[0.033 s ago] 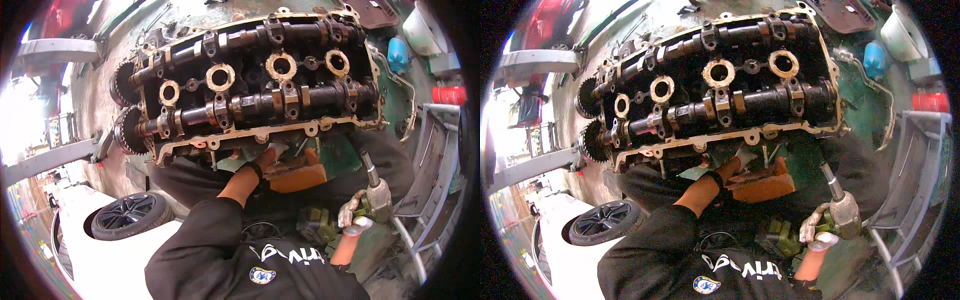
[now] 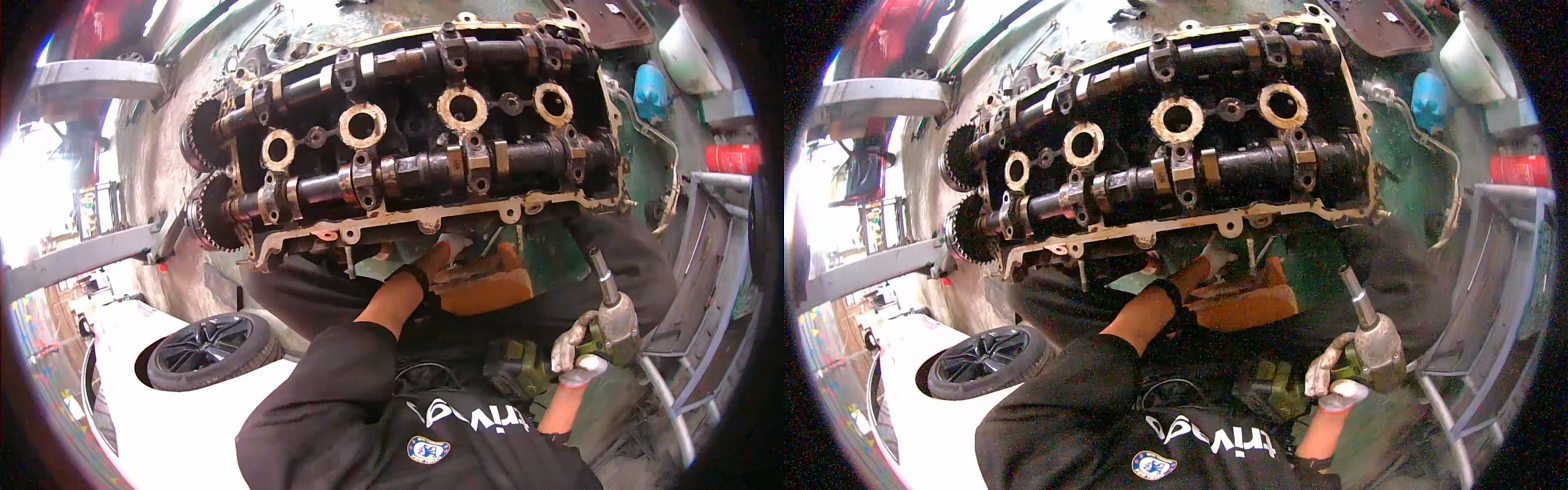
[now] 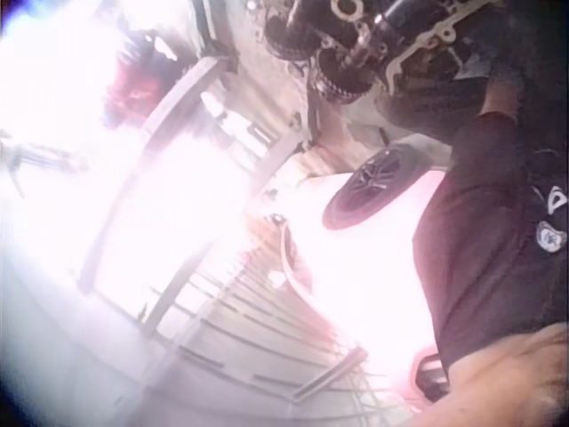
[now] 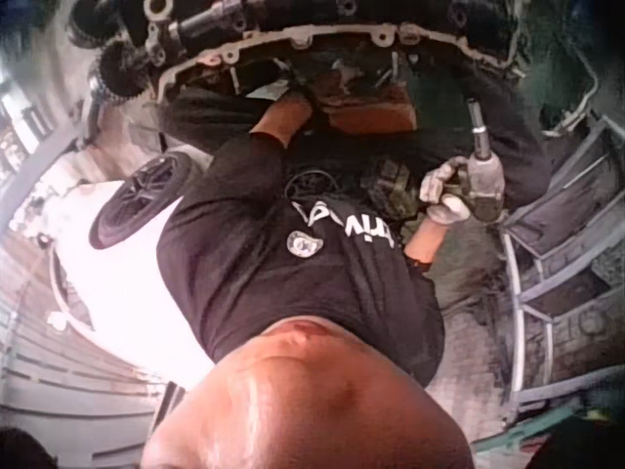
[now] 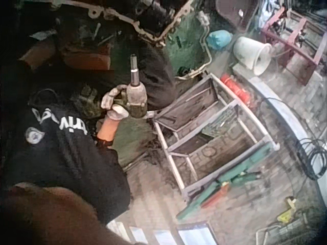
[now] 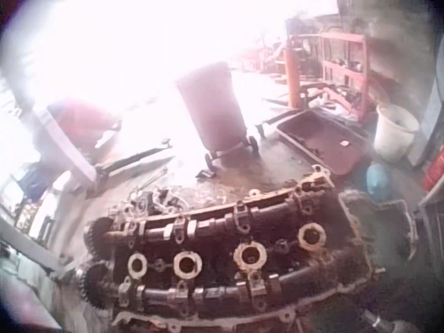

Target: The person uses a cordless impact wrench to tighten bolts on an engine cylinder head resting on their lap. They repeatedly position the tool, tighten fasteners, and remove the tool to move to the next bolt across the head surface.

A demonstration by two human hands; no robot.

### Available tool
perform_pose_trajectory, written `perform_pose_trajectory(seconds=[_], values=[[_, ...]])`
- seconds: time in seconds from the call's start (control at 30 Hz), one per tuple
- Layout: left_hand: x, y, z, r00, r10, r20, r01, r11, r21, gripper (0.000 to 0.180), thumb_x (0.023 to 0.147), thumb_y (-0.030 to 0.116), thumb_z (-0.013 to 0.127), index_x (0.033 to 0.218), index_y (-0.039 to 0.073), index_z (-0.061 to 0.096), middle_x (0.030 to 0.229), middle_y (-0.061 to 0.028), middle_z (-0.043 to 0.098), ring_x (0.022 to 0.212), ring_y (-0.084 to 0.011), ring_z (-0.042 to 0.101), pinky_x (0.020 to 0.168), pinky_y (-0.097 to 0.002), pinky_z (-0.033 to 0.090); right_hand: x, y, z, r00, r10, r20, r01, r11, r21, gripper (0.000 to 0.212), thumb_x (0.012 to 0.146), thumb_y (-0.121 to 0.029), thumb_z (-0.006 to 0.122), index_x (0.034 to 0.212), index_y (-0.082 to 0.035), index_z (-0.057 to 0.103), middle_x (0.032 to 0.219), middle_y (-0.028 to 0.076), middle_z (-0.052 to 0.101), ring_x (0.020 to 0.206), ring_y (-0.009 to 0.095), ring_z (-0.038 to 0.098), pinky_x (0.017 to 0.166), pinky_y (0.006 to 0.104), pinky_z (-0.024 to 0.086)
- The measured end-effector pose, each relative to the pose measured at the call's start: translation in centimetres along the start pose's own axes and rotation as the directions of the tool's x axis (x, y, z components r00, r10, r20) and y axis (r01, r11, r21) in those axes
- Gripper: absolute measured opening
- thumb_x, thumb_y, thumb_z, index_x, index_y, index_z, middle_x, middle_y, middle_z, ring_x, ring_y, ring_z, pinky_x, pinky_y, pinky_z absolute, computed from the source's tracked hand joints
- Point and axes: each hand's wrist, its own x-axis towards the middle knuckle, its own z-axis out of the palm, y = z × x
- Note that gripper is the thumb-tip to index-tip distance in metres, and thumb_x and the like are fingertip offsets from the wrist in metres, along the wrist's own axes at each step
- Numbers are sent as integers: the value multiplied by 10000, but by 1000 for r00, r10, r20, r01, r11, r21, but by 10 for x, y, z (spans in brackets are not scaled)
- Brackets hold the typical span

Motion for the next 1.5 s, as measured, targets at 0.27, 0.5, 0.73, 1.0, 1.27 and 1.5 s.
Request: perform_pose_trajectory(seconds=[0.27, 0.5, 0.73, 1.0, 1.27, 1.5], values=[[4, 7, 3, 999, 34, 20, -34, 999, 30, 418, 977, 281, 692, 1296, 12, 679, 1108, -112, 702, 852, -252, 611, 769, -425, 510, -2, -4, -6, 999, 40, -9, -40, 997, -71, 804, 690, -32, 733, 1444, -12, 454, 1070, 170, 689, 560, 262, 644, 502, 428, 545], [8, 19, 4, 994, 96, 45, -99, 993, 62, 408, 981, 276, 687, 1291, 10, 685, 1078, -110, 709, 813, -247, 608, 739, -427, 511, 2, -2, -1, 999, 35, -3, -35, 999, -38, 750, 716, -48, 755, 1403, 16, 462, 1064, 196, 690, 550, 275, 645, 470, 428, 525], [8, 70, 12, 965, 259, 48, -263, 959, 102, 399, 985, 272, 681, 1285, 9, 692, 1047, -109, 716, 773, -242, 605, 709, -430, 513, 5, -1, 5, 989, 150, -13, -149, 988, 40, 746, 717, -59, 735, 1406, 24, 463, 1029, 210, 676, 549, 292, 642, 474, 460, 530], [-94, 147, -7, 834, 532, 150, -436, 800, -413, 445, 996, 256, 668, 1361, 3, 644, 952, -70, 704, 672, -176, 569, 595, -369, 496, 16, 2, -3, 971, 182, 154, -175, 983, -56, 774, 721, -132, 778, 1424, -13, 478, 1018, 136, 669, 437, 209, 538, 376, 381, 483], [-322, 165, -78, 670, 724, 162, -454, 572, -683, 684, 955, 200, 683, 1547, -23, 425, 990, -33, 643, 722, -69, 517, 603, -208, 429, 13, 1, -9, 874, 32, 484, -103, 987, 121, 666, 792, -290, 916, 1314, -49, 577, 965, 105, 736, 439, 186, 584, 370, 320, 494], [-456, 140, -145, 833, 421, -358, -549, 557, -623, 504, 1042, 299, 603, 1417, -22, 500, 827, -12, 602, 572, -28, 405, 483, -195, 326, 39, 11, 10, 858, 144, 493, -205, 976, 73, 652, 787, -267, 875, 1320, -31, 585, 986, 194, 754, 409, 195, 589, 359, 366, 519]])
